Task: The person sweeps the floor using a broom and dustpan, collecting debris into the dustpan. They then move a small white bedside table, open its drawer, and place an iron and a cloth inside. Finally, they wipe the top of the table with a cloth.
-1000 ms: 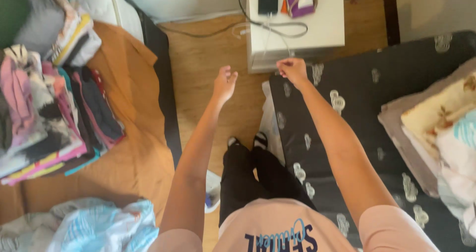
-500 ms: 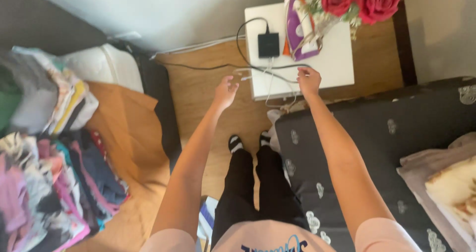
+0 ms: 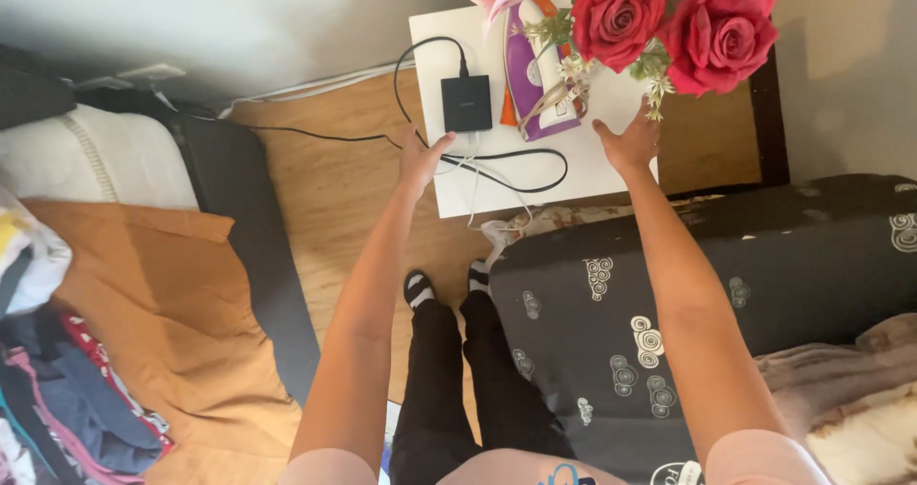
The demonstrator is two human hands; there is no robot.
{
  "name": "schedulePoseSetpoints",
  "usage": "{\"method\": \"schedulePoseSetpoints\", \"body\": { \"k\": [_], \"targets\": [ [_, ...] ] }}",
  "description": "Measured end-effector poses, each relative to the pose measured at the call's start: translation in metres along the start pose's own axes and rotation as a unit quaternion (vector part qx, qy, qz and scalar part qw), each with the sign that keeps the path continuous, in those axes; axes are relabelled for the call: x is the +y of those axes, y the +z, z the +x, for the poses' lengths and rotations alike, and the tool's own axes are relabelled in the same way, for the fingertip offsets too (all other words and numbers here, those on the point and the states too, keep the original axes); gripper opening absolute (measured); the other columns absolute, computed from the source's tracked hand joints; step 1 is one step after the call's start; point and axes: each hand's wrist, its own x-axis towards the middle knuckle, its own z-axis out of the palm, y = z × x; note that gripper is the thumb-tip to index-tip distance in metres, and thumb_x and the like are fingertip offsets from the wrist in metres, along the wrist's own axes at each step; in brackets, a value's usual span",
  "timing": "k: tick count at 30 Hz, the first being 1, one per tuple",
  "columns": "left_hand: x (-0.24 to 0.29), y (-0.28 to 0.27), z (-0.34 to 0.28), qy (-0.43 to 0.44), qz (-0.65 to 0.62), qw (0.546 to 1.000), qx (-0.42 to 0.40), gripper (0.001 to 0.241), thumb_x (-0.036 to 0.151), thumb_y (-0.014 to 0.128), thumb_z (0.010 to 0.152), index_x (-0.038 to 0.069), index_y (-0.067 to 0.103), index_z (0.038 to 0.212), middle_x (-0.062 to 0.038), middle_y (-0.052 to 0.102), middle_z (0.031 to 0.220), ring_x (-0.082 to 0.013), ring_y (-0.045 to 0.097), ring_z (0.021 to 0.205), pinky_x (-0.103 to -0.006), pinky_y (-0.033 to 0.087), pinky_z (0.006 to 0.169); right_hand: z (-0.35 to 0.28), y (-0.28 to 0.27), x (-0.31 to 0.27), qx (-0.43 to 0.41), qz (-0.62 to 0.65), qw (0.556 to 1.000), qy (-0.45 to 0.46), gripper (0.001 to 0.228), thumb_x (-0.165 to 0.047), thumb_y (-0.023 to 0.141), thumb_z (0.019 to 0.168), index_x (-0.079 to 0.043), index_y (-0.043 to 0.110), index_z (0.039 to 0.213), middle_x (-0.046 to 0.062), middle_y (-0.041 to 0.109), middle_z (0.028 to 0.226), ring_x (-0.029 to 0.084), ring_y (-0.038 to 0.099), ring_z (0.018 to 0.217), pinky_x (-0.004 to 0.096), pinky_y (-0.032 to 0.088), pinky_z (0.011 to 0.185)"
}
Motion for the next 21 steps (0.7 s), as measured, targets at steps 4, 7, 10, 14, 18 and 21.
{"method": "schedulePoseSetpoints", "body": {
  "k": [4, 7, 10, 14, 18, 21],
  "targets": [
    [-0.016, 0.011, 0.023, -0.008, 0.023, 0.999, 0.025, 0.12, 0.061, 0.093, 0.074, 0.009, 0.028, 0.161, -0.023, 0.035, 0.162, -0.0338, 0.038, 0.149, -0.044, 0.032, 0.123, 0.032, 0.027, 0.029, -0.028, 0.031, 0.999, 0.005, 0.118, -0.061, 0.09, 0.085, -0.012, 0.018, 0.165, 0.024, 0.024, 0.164, 0.049, 0.03, 0.15, 0.077, 0.033, 0.111],
    [0.001, 0.013, 0.009, 0.022, 0.03, 0.999, 0.013, 0.115, 0.053, 0.094, 0.075, 0.007, 0.032, 0.16, -0.026, 0.037, 0.161, -0.0386, 0.038, 0.149, -0.0458, 0.031, 0.125, 0.034, 0.019, 0.033, -0.012, 0.015, 1.0, 0.017, 0.12, -0.061, 0.094, 0.082, -0.008, 0.021, 0.161, 0.027, 0.034, 0.16, 0.049, 0.041, 0.145, 0.074, 0.036, 0.11],
    [0.017, 0.013, 0.0, 0.03, 0.03, 0.999, 0.023, 0.111, 0.043, 0.095, 0.077, 0.007, 0.031, 0.16, -0.024, 0.036, 0.162, -0.0381, 0.038, 0.149, -0.0467, 0.031, 0.126, 0.033, 0.012, 0.033, -0.033, 0.012, 0.998, 0.045, 0.12, -0.061, 0.094, 0.08, -0.006, 0.024, 0.16, 0.031, 0.04, 0.156, 0.049, 0.045, 0.142, 0.069, 0.037, 0.112],
    [-0.016, 0.023, 0.032, 0.046, 0.17, 0.983, 0.049, 0.086, 0.048, 0.094, 0.063, 0.005, 0.064, 0.131, -0.019, 0.071, 0.124, -0.0358, 0.064, 0.123, -0.0433, 0.054, 0.103, 0.016, -0.009, 0.011, -0.032, 0.062, 0.997, 0.036, 0.124, -0.052, 0.101, 0.074, -0.003, 0.026, 0.159, 0.033, 0.039, 0.157, 0.049, 0.04, 0.145, 0.06, 0.034, 0.119],
    [-0.069, 0.038, 0.087, 0.016, 0.211, 0.977, 0.024, 0.078, 0.053, 0.087, 0.072, 0.009, 0.06, 0.131, -0.016, 0.071, 0.124, -0.0332, 0.065, 0.123, -0.0432, 0.056, 0.101, 0.007, -0.023, -0.005, -0.026, 0.058, 0.997, 0.039, 0.125, -0.051, 0.103, 0.067, -0.004, 0.03, 0.157, 0.032, 0.041, 0.155, 0.048, 0.04, 0.145, 0.054, 0.034, 0.122],
    [-0.079, 0.045, 0.099, 0.008, 0.154, 0.988, 0.02, 0.086, 0.058, 0.087, 0.073, 0.006, 0.054, 0.134, -0.018, 0.068, 0.128, -0.035, 0.063, 0.126, -0.0445, 0.054, 0.104, 0.006, -0.023, -0.008, -0.024, 0.042, 0.998, 0.029, 0.124, -0.048, 0.103, 0.067, -0.003, 0.03, 0.157, 0.035, 0.04, 0.154, 0.05, 0.041, 0.143, 0.055, 0.034, 0.121]
  ]
}}
